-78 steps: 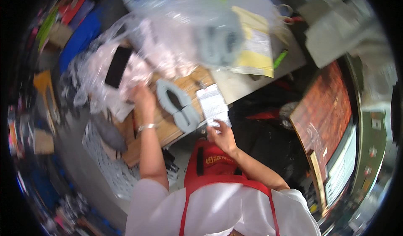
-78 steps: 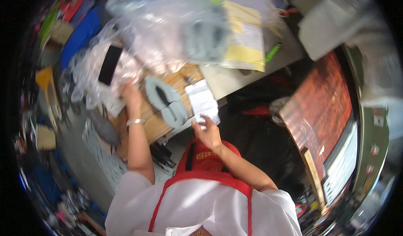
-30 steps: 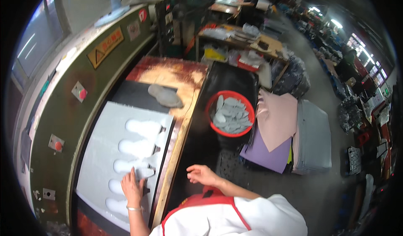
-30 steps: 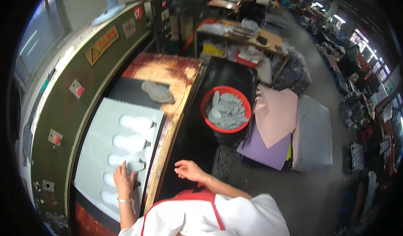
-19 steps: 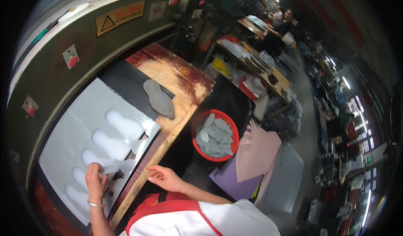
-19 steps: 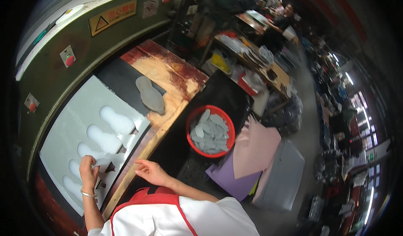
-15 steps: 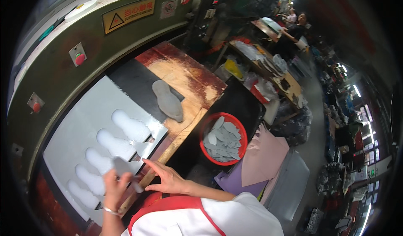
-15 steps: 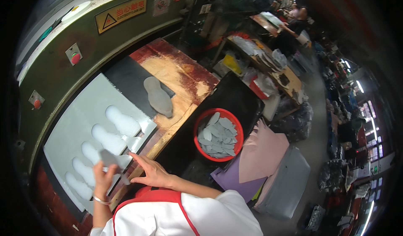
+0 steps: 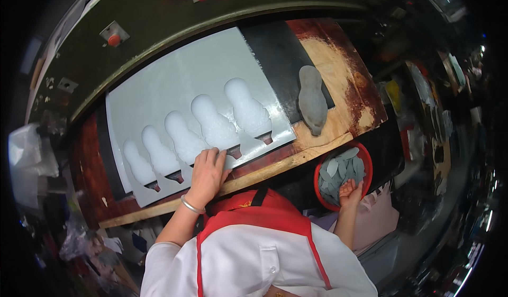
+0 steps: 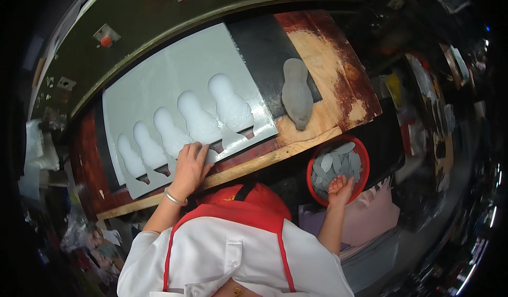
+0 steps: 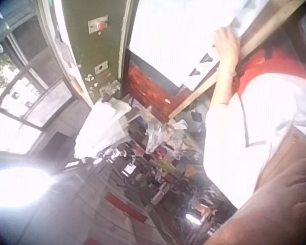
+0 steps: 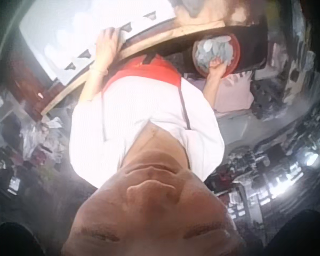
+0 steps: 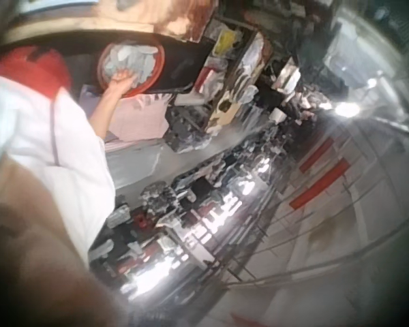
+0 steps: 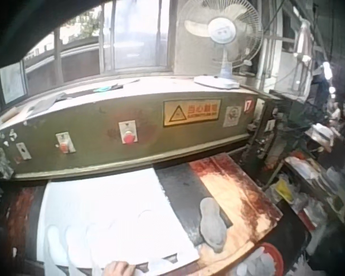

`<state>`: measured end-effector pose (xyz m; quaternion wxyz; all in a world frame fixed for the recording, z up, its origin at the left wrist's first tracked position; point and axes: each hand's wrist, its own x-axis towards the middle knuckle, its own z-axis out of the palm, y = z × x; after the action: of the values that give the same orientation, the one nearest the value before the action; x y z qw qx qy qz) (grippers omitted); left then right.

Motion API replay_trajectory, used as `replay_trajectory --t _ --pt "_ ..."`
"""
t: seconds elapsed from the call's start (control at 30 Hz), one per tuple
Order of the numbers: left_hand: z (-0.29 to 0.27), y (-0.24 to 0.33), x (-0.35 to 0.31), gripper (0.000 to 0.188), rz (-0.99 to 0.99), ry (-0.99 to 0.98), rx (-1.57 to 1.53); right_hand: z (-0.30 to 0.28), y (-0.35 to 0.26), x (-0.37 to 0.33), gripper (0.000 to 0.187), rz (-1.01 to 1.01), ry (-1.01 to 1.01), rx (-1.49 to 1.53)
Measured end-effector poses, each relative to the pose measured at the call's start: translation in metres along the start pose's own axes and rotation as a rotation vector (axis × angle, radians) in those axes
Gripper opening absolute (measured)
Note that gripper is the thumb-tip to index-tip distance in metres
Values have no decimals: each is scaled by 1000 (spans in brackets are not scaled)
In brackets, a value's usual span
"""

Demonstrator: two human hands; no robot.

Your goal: The person places a sheet of light gray foam on a cutting machine, presses a button to activate the press, and removes the cut foam pieces. They repeat this process multiple times, stacking the cut pieces and placing them in a red bin. The person also handles a stack of cut pieces and places them on a nearby table.

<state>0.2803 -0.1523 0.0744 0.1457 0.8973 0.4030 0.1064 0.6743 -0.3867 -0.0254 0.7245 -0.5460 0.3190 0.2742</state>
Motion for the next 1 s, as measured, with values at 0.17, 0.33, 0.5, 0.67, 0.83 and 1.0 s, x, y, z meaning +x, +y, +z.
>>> replay_trajectory --t 0.17,0.33,0.5,0.67,0.83,1.0 --pt "16 7 -10 63 -105 39 157 69 18 -12 32 -853 -383 -682" --pt "-1 7 -16 47 -44 148 6 163 33 -29 66 -1467 -663 -1267" --pt "-22 38 -47 40 90 90 -111 213 53 -15 88 -1569 -909 -1445" --pt "-9 37 -54 40 69 -134 -415 222 63 -3 82 -1558 -836 -1394" --pt "-24 -92 -78 34 -425 416 -127 231 49 -19 71 -1263 -919 -1262" --pt "-23 -192 -122 43 -722 475 257 239 54 -83 57 -905 -974 -1040"
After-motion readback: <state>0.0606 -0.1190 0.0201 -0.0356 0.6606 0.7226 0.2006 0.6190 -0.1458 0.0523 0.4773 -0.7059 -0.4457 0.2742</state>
